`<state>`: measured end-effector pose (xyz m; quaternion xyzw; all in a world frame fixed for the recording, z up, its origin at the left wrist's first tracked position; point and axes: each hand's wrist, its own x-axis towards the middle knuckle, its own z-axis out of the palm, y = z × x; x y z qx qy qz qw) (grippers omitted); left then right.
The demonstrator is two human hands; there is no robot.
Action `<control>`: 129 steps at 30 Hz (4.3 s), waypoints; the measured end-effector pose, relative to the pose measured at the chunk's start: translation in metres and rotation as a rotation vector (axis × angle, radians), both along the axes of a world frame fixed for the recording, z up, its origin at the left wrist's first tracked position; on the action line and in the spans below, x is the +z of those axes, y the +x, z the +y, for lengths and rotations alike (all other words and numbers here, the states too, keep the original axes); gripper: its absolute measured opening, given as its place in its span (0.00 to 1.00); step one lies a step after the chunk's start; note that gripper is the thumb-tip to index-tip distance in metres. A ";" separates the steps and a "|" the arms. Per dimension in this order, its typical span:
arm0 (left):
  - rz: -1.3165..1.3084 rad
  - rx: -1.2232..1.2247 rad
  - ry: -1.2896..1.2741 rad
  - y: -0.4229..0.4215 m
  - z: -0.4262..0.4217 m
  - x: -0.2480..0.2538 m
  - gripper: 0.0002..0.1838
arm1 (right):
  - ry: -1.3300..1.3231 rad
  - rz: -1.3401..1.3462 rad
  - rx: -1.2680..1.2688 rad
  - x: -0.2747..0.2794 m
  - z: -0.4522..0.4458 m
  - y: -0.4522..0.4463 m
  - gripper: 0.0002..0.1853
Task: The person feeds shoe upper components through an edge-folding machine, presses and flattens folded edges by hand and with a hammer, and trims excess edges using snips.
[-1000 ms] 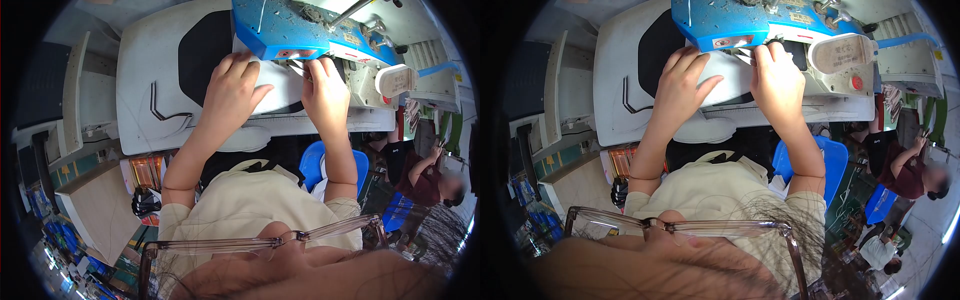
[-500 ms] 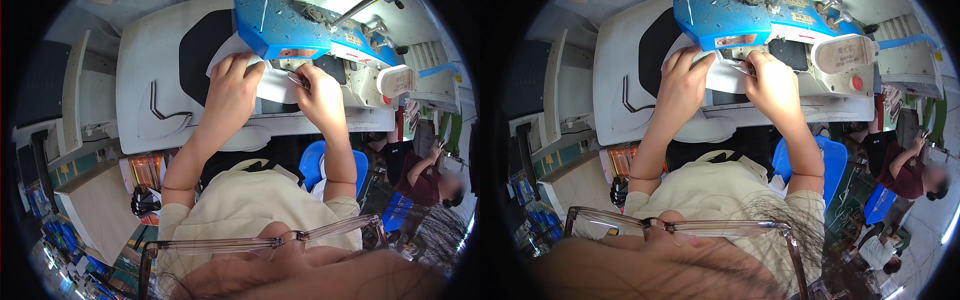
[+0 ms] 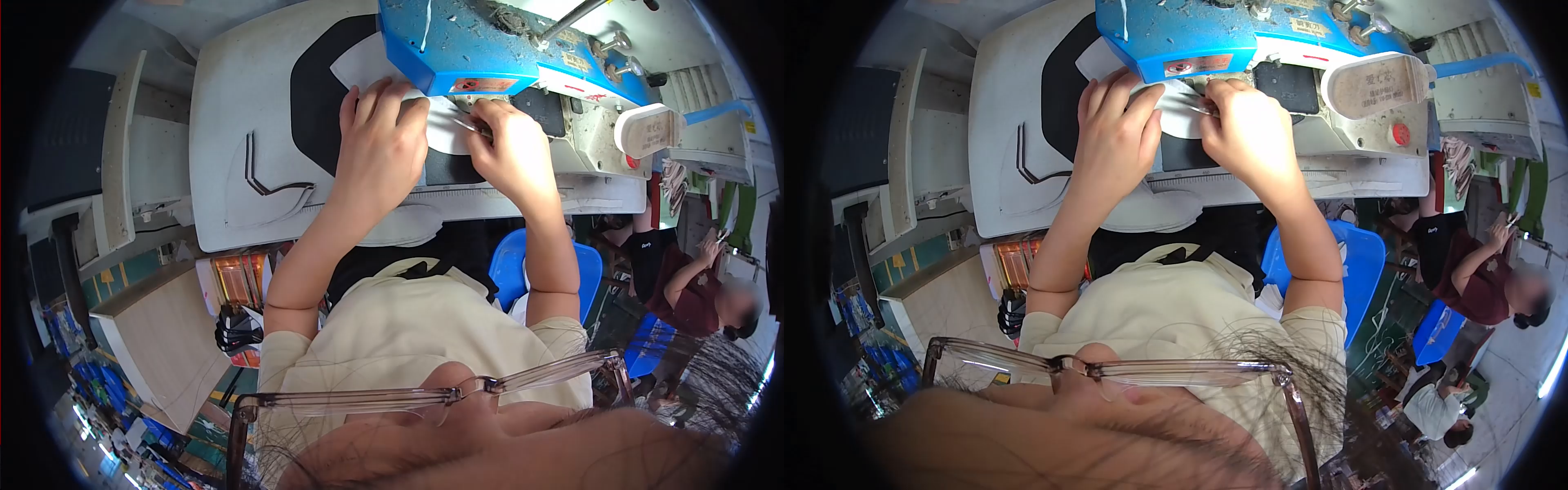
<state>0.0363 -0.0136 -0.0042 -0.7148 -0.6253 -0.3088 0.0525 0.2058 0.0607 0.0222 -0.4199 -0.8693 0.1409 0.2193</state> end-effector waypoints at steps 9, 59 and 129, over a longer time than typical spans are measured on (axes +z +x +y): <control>-0.041 -0.005 -0.025 -0.011 0.000 0.001 0.18 | -0.213 -0.023 0.064 0.009 -0.005 -0.016 0.09; -0.868 0.090 -0.760 -0.169 0.162 -0.024 0.12 | -0.110 0.284 0.183 0.004 -0.034 -0.004 0.16; 0.035 0.073 -0.103 0.014 -0.021 0.005 0.22 | -0.130 0.043 -0.074 0.002 -0.033 -0.039 0.21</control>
